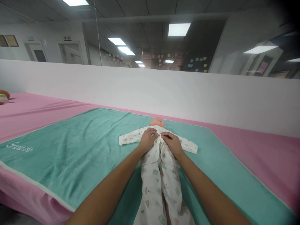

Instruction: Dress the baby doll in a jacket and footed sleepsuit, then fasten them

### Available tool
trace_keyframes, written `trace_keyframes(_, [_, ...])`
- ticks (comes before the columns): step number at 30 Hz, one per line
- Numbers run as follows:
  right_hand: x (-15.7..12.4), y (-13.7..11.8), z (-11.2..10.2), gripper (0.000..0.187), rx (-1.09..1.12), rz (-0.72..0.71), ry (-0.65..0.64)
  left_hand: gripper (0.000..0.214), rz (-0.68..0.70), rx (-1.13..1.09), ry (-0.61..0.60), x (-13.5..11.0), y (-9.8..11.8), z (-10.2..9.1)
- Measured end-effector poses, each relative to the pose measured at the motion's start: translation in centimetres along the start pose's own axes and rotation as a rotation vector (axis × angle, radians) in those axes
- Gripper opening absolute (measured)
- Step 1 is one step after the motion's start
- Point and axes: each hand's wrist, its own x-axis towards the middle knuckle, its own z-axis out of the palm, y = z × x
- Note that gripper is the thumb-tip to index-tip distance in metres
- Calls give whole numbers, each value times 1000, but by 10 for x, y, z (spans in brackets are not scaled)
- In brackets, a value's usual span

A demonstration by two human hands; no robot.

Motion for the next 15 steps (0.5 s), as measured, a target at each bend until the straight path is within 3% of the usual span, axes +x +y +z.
trace_keyframes(7, [4,6,4,23,136,22,26,13,-36,-53,-59,-2,3,-6])
trace_keyframes(15, [5,5,3,26,59,25,16,10,-35,-65,-38,-1,3,-6])
